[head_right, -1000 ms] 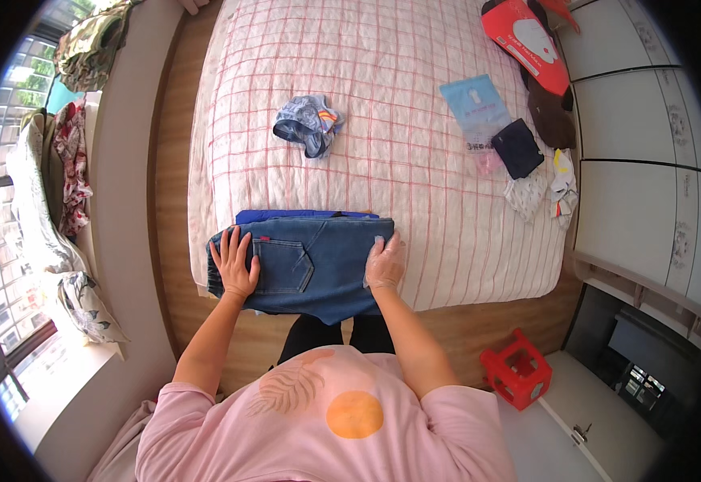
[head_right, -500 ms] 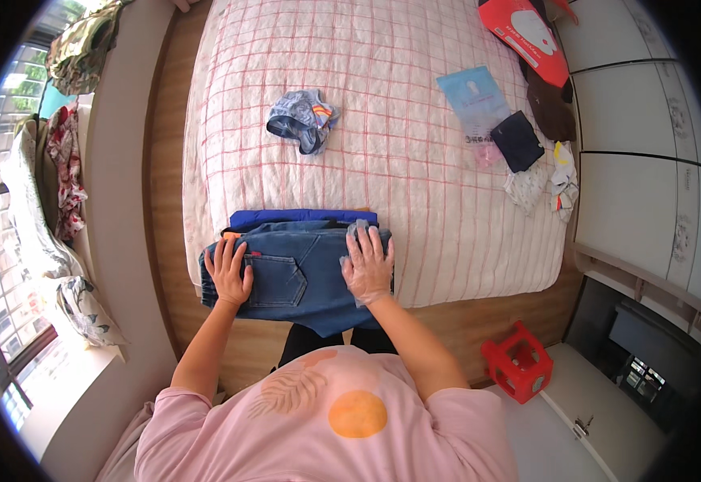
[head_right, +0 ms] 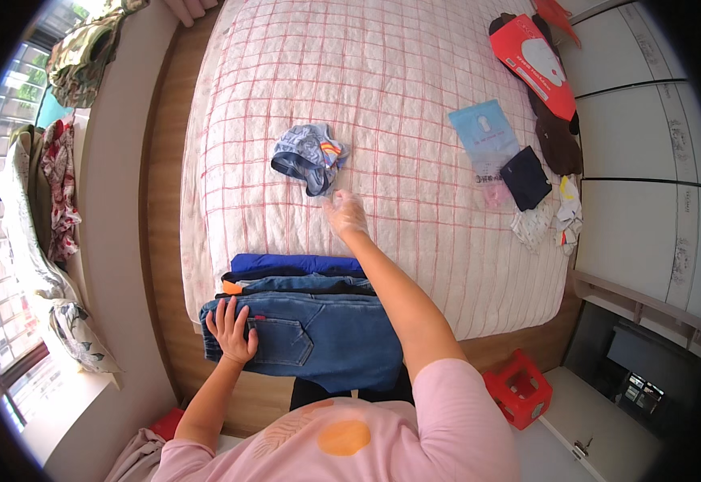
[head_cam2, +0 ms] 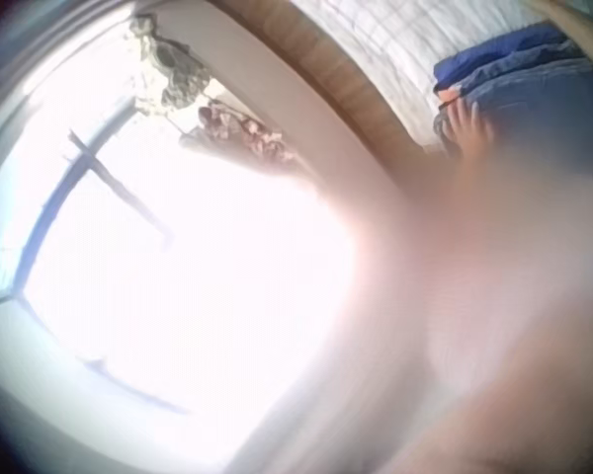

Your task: The person folds various clothing items on a bed, including a black sweatshirt, denim shorts, a mustard sweater, and several pairs of pants. They stack the folded items and place some into a plastic bag before moving to a wardrobe.

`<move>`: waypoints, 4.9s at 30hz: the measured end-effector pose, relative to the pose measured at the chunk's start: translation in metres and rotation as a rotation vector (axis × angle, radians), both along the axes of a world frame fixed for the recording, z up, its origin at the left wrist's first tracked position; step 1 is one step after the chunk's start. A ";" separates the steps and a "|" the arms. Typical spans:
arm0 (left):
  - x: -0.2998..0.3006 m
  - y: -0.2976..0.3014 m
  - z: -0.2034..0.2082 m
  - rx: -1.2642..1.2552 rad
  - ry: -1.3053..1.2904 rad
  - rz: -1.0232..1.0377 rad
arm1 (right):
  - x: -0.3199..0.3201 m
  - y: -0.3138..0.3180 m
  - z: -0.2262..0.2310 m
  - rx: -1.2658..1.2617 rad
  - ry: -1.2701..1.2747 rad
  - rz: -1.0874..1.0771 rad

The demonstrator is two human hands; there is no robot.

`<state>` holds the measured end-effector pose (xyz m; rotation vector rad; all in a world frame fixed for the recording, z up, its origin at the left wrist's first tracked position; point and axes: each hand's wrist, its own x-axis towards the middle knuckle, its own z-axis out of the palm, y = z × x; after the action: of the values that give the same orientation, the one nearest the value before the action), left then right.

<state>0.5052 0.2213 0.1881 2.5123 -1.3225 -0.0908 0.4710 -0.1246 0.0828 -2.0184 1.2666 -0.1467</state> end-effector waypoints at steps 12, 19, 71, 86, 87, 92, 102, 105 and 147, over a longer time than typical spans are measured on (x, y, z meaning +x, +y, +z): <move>0.029 -0.049 0.039 -0.238 0.263 0.126 | 0.050 -0.021 0.073 0.596 -0.116 -0.156; -0.005 -0.183 0.104 -0.496 0.288 -0.242 | -0.078 0.009 0.303 1.047 -0.453 -0.178; -0.120 -0.073 0.339 -0.450 0.543 -0.336 | -0.346 0.087 0.466 0.361 -0.734 0.921; -0.182 -0.042 0.251 -0.239 0.869 -0.026 | -0.303 0.155 0.421 -0.147 -0.596 0.988; -0.183 -0.037 0.248 -0.376 0.805 -0.133 | -0.303 0.150 0.419 -0.159 -0.589 0.948; -0.191 -0.031 0.286 -0.131 1.525 -0.090 | -0.296 0.126 0.379 0.259 -0.633 0.904; -0.222 -0.004 0.204 -0.438 1.525 -0.113 | -0.271 0.157 0.338 0.696 -0.752 0.339; -0.213 0.008 0.170 -0.530 1.917 0.167 | -0.263 0.158 0.323 0.632 -0.481 0.258; -0.477 -0.175 0.092 0.266 0.707 -0.524 | -0.914 0.182 0.092 0.733 0.013 -0.771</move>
<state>0.0278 0.0461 0.2798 1.9188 -1.6420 -1.2033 -0.4429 0.0579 0.1750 -0.8636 1.7299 -0.0167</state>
